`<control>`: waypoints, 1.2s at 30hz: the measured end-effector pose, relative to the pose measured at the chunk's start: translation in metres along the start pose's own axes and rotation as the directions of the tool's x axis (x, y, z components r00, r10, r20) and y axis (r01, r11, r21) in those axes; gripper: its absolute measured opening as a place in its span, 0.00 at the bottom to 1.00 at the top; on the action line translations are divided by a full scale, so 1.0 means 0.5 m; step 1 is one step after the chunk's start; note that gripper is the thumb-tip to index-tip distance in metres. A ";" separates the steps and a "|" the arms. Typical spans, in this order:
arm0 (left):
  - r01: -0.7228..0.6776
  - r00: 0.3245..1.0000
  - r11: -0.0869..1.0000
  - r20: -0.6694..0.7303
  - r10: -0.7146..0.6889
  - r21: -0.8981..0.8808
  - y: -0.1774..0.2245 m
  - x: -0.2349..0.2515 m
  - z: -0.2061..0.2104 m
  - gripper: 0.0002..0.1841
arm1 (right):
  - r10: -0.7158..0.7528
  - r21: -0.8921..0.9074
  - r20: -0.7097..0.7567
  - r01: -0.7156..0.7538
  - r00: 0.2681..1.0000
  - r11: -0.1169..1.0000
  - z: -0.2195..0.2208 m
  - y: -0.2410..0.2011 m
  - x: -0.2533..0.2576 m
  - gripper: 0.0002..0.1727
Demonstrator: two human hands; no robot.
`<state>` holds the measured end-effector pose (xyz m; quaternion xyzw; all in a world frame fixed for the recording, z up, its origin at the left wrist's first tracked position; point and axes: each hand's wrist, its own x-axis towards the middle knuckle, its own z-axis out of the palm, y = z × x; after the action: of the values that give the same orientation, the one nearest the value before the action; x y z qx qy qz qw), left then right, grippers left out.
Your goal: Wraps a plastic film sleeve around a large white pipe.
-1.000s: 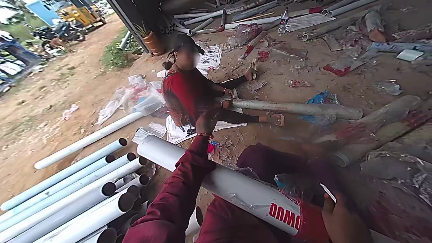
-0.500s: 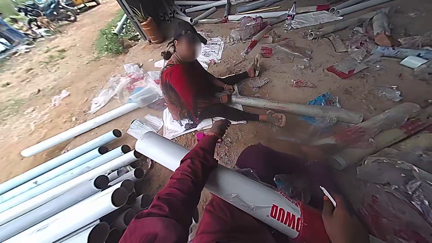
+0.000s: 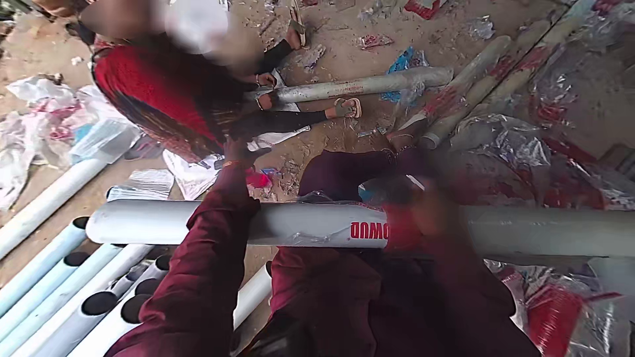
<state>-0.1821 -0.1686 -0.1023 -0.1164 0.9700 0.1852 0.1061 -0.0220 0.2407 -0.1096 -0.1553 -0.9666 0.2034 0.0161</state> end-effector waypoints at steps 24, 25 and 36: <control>-0.008 0.999 0.998 0.052 0.012 -0.069 0.015 -0.029 -0.006 0.20 | -0.610 0.466 -0.233 0.638 0.757 0.613 0.029 -0.068 -0.091 0.13; -0.006 0.999 0.999 0.052 0.009 -0.049 0.014 -0.028 -0.007 0.19 | -0.646 0.439 -0.186 0.651 0.741 0.620 0.034 -0.075 -0.091 0.13; 0.023 0.987 0.999 0.158 -0.016 -0.045 0.050 -0.039 -0.029 0.17 | -0.711 0.199 -0.040 0.703 0.702 0.683 0.032 -0.131 -0.085 0.09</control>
<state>-0.1724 -0.1480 -0.0759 -0.1133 0.9529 0.2151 0.1814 -0.0021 0.1645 -0.0967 0.2359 -0.9263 0.2801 0.0892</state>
